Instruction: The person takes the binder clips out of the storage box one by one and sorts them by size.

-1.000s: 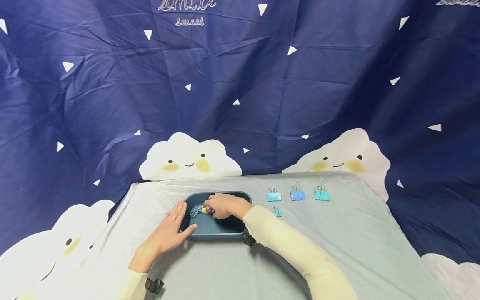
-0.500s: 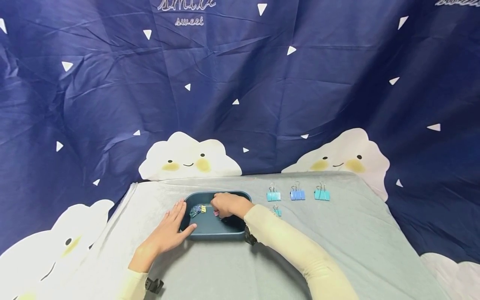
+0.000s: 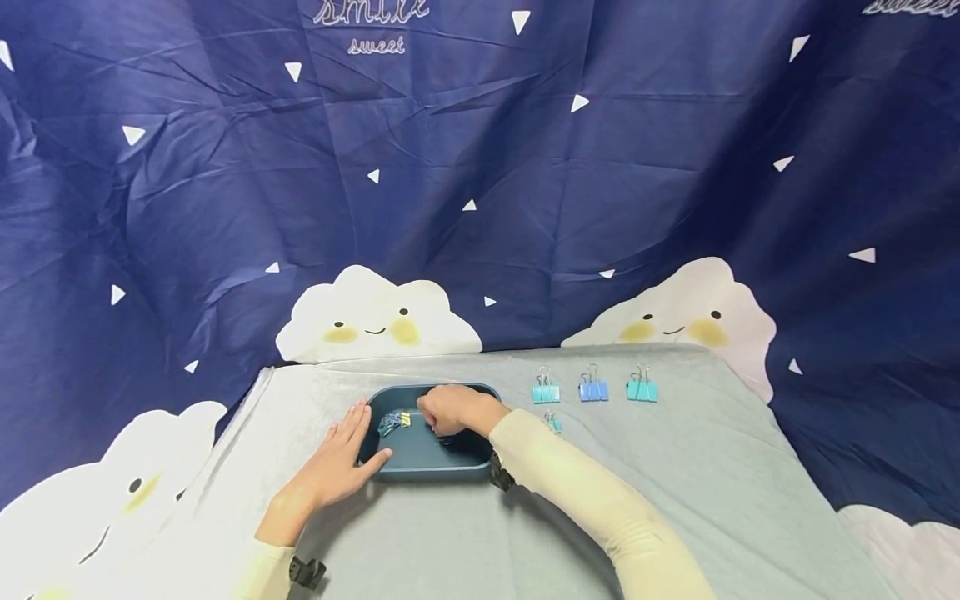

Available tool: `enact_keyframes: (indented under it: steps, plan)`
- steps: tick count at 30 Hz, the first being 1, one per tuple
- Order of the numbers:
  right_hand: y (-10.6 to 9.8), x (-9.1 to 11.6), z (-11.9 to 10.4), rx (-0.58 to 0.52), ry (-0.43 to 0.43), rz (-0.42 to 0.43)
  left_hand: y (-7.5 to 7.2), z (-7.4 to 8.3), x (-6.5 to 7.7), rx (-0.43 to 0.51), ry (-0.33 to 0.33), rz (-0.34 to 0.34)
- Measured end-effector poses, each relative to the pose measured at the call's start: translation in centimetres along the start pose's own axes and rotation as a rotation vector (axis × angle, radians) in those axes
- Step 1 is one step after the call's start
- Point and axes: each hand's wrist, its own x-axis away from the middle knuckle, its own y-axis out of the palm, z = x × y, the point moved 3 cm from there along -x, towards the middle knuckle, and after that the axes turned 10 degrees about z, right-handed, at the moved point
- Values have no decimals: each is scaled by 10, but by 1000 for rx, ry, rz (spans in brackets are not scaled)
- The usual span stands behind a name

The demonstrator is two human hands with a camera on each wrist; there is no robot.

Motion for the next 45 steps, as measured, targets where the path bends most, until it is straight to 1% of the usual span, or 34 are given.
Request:
enact_keyframes:
  steps: [3,6,12,15,19,22,28,30,33,39,42,45]
  plan:
    - [5,3,1,3,41,-32,1,-1,0,-3,-2,2]
    - [10,4,2,30,71,-76,0,0,0,-4,-1,4]
    - [13,7,3,21,92,-102,-1,2,1,2,-1,10]
    - [13,8,4,18,86,-96,-1,2,0,-4,-3,-2]
    - [10,7,5,0,71,-52,-1,1,0,-7,-5,-7]
    - [7,7,5,-30,31,-10,-1,1,1,-4,-3,-5]
    - [-2,8,3,-113,-148,111,-1,2,1,-5,-14,-12]
    - [-4,9,4,-154,-168,125,-1,3,0,-4,-15,-9]
    - [-5,10,5,-190,-141,102,-2,3,0,0,-15,-6]
    - [-3,14,8,-285,-13,-6,-1,2,0,-2,-10,-10]
    - [-5,16,9,-310,5,9,-1,2,1,-7,-7,-8]
    - [-8,18,12,-362,29,32,-2,3,1,-4,-4,-1]
